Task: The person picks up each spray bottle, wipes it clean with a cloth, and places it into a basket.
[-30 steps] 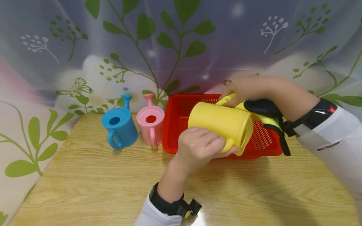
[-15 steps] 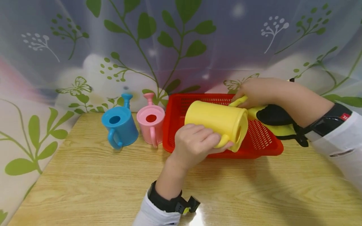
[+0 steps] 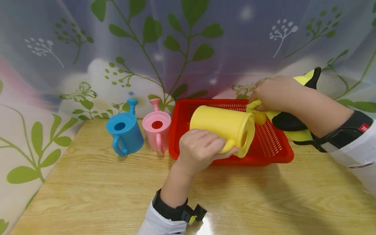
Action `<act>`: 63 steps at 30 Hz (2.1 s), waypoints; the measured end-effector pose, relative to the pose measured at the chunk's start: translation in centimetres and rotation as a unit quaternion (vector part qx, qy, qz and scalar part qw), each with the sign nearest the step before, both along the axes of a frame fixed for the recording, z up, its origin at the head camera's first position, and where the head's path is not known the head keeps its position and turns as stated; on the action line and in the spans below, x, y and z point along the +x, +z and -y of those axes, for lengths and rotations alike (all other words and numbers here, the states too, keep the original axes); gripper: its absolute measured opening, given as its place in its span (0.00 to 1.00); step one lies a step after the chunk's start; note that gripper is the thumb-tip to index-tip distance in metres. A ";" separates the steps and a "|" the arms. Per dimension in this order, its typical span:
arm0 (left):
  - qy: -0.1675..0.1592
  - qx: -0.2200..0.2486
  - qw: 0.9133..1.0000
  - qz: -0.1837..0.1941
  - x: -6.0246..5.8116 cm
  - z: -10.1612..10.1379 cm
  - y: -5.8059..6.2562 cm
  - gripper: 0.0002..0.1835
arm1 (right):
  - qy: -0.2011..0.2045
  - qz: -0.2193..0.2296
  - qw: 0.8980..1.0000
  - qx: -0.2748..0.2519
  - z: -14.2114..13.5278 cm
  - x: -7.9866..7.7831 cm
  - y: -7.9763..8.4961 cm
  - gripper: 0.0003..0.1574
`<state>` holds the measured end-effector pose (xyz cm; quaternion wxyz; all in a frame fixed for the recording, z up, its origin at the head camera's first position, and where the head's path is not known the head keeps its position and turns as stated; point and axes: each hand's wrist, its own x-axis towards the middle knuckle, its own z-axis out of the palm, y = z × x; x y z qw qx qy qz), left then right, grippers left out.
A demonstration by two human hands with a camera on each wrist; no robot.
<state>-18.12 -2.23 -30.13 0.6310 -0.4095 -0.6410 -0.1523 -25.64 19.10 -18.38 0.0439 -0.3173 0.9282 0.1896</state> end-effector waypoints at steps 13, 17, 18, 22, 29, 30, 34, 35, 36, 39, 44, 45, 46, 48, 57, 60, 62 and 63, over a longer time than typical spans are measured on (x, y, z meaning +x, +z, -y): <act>-0.001 0.018 1.000 -0.009 0.0 0.2 0.0 0.23 | 0.049 0.017 0.994 -0.097 0.5 1.0 -0.7 0.15; -0.003 0.022 1.000 -0.013 0.0 0.2 0.1 0.23 | 0.070 0.058 0.982 -0.165 0.4 0.8 -1.0 0.17; -0.003 0.022 1.000 -0.015 0.0 0.2 0.2 0.23 | 0.074 0.069 0.978 -0.180 0.3 0.7 -1.0 0.18; -0.003 0.021 1.000 -0.018 0.0 0.2 0.3 0.23 | 0.092 0.111 0.958 -0.248 -0.1 0.4 -0.8 0.19; -0.001 0.029 0.999 -0.015 -0.2 0.5 0.2 0.24 | 0.065 0.190 0.937 -0.287 -1.2 0.3 -0.1 0.18; -0.001 0.031 0.999 -0.015 -0.2 0.5 0.2 0.23 | 0.057 0.194 0.938 -0.280 -1.4 0.4 0.0 0.18; 0.008 0.039 0.999 -0.004 -0.2 0.6 0.1 0.22 | 0.030 0.193 0.949 -0.248 -2.4 0.8 0.1 0.19; 0.013 0.040 0.999 0.001 -0.3 0.7 0.1 0.22 | 0.029 0.186 0.951 -0.246 -2.6 0.9 0.1 0.19; 0.018 0.040 0.999 0.007 -0.3 0.7 0.0 0.22 | 0.029 0.177 0.952 -0.247 -2.7 1.1 0.1 0.19; 0.036 0.039 0.998 0.031 -0.5 0.7 -0.3 0.22 | 0.027 0.133 0.955 -0.262 -3.0 1.7 -0.2 0.20; 0.058 0.044 0.995 0.062 -0.8 0.8 -0.6 0.20 | 0.008 0.014 0.953 -0.302 -2.7 3.7 -1.5 0.24; 0.064 0.047 0.994 0.069 -0.9 0.8 -0.6 0.20 | 0.007 -0.008 0.949 -0.315 -2.7 4.3 -1.9 0.25; 0.072 0.051 0.993 0.076 -0.9 0.7 -0.6 0.21 | 0.007 -0.027 0.944 -0.328 -2.6 4.8 -2.2 0.25; 0.093 0.063 0.989 0.093 -1.1 0.7 -0.7 0.21 | 0.001 -0.054 0.933 -0.356 -2.6 5.8 -2.8 0.26; 0.162 0.149 0.955 0.199 -1.6 0.8 -1.2 0.20 | -0.080 -0.109 0.876 -0.463 -3.8 8.8 -5.2 0.23; 0.163 0.167 0.940 0.250 -1.5 0.7 -1.3 0.20 | -0.112 -0.117 0.855 -0.492 -4.5 9.4 -6.3 0.22; 0.158 0.177 0.927 0.292 -1.6 0.6 -1.3 0.20 | -0.131 -0.120 0.840 -0.513 -5.0 9.7 -7.2 0.22; 0.154 0.183 0.918 0.316 -1.6 0.6 -1.3 0.20 | -0.140 -0.123 0.834 -0.520 -5.2 9.9 -7.6 0.22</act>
